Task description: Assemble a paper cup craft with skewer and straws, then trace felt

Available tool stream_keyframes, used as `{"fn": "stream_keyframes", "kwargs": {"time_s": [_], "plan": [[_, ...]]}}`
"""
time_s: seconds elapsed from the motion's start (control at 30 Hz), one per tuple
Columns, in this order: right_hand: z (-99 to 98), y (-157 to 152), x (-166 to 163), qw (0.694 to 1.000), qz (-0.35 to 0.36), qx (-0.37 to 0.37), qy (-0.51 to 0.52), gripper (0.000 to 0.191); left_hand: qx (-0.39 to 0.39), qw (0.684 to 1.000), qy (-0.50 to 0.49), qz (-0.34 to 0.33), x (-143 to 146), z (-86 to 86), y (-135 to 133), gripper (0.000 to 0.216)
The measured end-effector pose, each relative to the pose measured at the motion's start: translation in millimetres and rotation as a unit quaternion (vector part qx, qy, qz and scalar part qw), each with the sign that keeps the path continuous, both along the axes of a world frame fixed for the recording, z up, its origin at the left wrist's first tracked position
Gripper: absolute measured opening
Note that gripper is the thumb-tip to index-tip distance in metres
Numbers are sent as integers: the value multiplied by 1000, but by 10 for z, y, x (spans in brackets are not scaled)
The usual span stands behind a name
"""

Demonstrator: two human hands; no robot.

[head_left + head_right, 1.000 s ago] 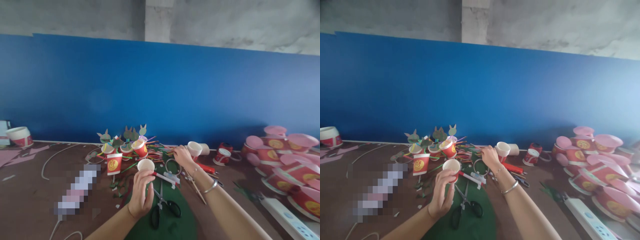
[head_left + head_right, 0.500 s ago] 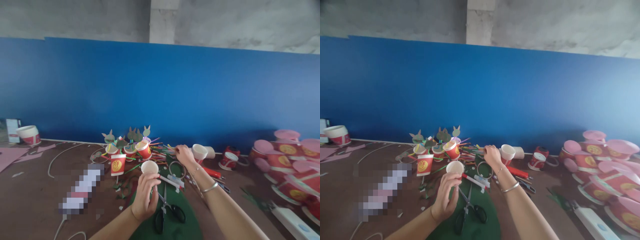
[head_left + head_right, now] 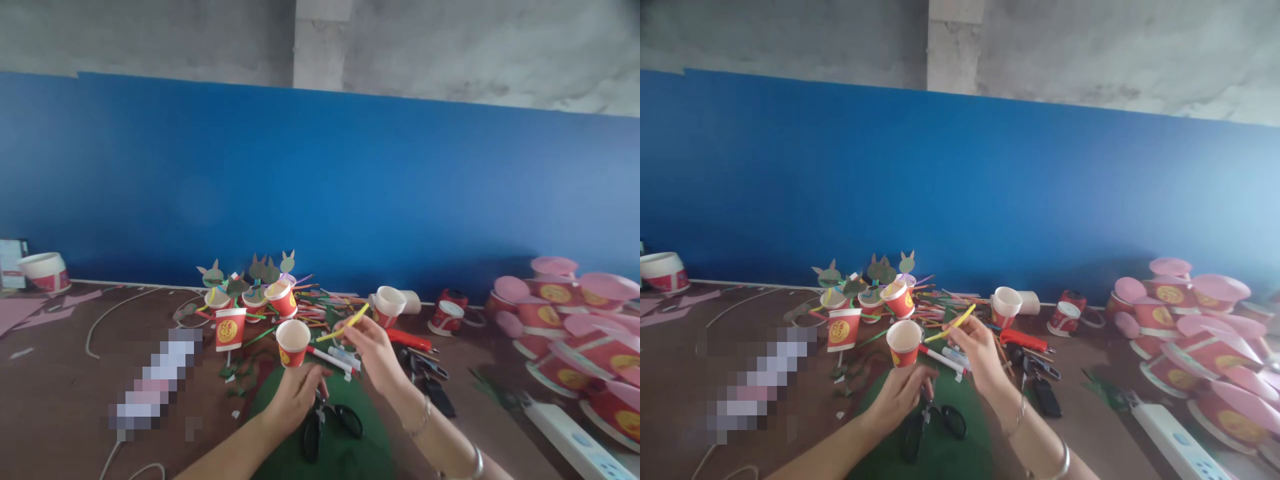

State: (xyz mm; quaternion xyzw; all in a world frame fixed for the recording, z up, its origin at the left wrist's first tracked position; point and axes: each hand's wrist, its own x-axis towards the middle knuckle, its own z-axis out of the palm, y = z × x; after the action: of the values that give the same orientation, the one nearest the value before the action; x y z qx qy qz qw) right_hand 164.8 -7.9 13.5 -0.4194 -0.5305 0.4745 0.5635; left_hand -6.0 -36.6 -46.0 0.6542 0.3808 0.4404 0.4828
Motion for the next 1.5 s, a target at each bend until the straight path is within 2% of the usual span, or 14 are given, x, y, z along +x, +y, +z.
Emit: {"fn": "stream_keyframes", "kwargs": {"time_s": [0.1,0.27,0.33,0.4,0.47,0.5,0.53,0.67,0.87,0.97,1.03,1.2,1.37,1.5], "plan": [[-96,-298,-69,962,12,195,-189,5,-193,971,-123,-67,47,58,18,57],[-228,-458,48,766,135,437,-452,31,-267,933,-215,-106,15,76,40,44],[-270,-317,146,720,129,477,-487,36,-282,929,-223,-88,12,36,54,42],[-280,-55,223,736,34,439,-514,33,-288,929,-215,-87,25,-11,70,42],[-243,292,257,753,-61,315,-574,31,-284,933,-201,-98,40,-45,85,41],[-211,478,257,740,-83,249,-619,31,-282,934,-193,-104,44,-56,90,40],[-176,661,249,715,-83,187,-668,30,-281,935,-188,-108,44,-63,95,39],[-95,1238,175,689,-73,137,-708,27,-290,932,-187,-114,22,-84,112,40],[-188,1556,57,658,-43,109,-744,20,-292,926,-203,-123,31,-142,148,44],[-200,1585,21,668,-37,104,-736,20,-297,925,-202,-120,41,-141,149,46],[-186,1585,17,692,-37,104,-713,18,-303,924,-202,-120,40,-125,145,46],[-117,1520,65,809,-68,112,-573,18,-301,924,-201,-123,30,-94,138,44],[10,1282,130,924,-118,82,-355,46,-309,924,-198,-108,32,-91,119,44],[71,855,181,976,-46,12,-213,50,-291,927,-217,-94,36,-69,88,44]]}}
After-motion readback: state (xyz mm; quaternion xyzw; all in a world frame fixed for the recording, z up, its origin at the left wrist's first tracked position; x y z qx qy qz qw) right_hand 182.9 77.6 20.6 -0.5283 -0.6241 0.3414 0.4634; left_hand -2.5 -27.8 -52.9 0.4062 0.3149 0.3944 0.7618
